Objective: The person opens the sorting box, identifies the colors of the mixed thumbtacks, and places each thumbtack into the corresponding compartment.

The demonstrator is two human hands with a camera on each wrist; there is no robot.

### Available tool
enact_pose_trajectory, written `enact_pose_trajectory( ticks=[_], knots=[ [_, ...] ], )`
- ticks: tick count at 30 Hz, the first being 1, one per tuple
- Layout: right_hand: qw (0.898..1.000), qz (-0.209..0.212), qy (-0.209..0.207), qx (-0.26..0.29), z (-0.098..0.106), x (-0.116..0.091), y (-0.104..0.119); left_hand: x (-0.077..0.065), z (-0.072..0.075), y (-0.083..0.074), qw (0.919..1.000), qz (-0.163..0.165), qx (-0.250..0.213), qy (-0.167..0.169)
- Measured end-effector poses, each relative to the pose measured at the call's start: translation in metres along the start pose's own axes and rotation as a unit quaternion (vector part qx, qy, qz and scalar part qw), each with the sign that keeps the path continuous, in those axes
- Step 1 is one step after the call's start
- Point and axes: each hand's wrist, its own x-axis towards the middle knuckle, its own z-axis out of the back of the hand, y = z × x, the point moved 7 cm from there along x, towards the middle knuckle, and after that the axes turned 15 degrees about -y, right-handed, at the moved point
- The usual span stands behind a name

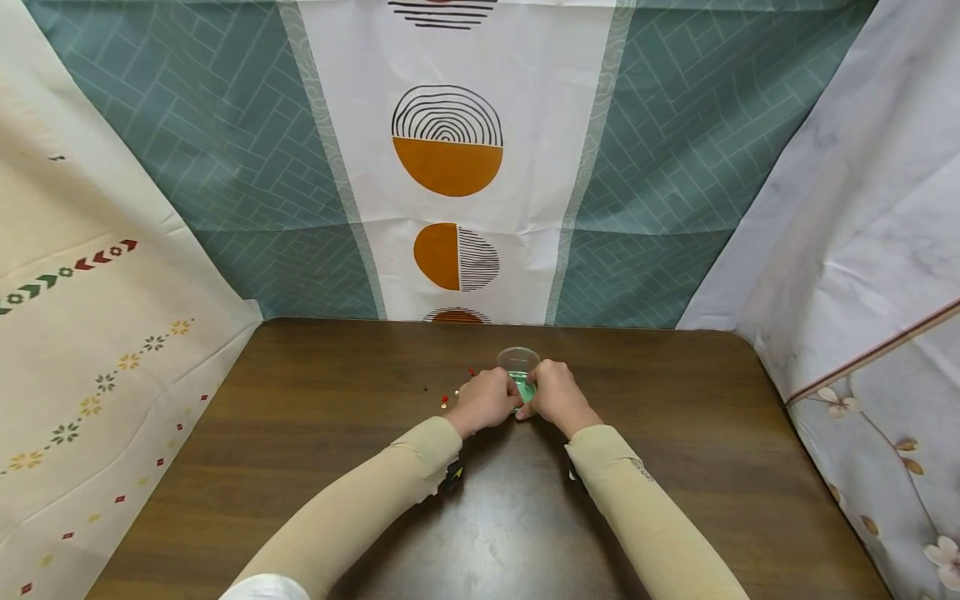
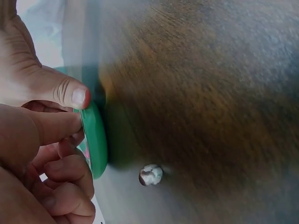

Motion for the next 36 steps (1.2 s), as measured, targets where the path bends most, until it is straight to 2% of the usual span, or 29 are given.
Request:
enact_pose_trajectory(
  ticks=[6,18,26,30,36],
  knots=[
    [1.0,-0.002,0.0,-0.003,0.0,0.001,-0.001,0.002,0.0,0.0,0.9999,-0.003,0.009,-0.009],
    [1.0,-0.008,0.007,-0.011,-0.003,0.0,-0.002,0.003,0.004,0.008,0.9985,0.009,-0.03,-0.045],
    [1.0,0.007,-0.001,-0.023,-0.002,0.001,0.0,0.005,0.027,0.022,0.9914,0.004,-0.11,-0.071],
    [1.0,0.001,0.001,-0.023,-0.002,0.001,-0.001,0.007,0.04,0.038,0.9848,0.009,-0.153,-0.082],
    [1.0,-0.007,0.001,-0.018,-0.001,0.002,-0.002,0.014,0.065,0.068,0.9724,0.045,-0.19,-0.127]
  ],
)
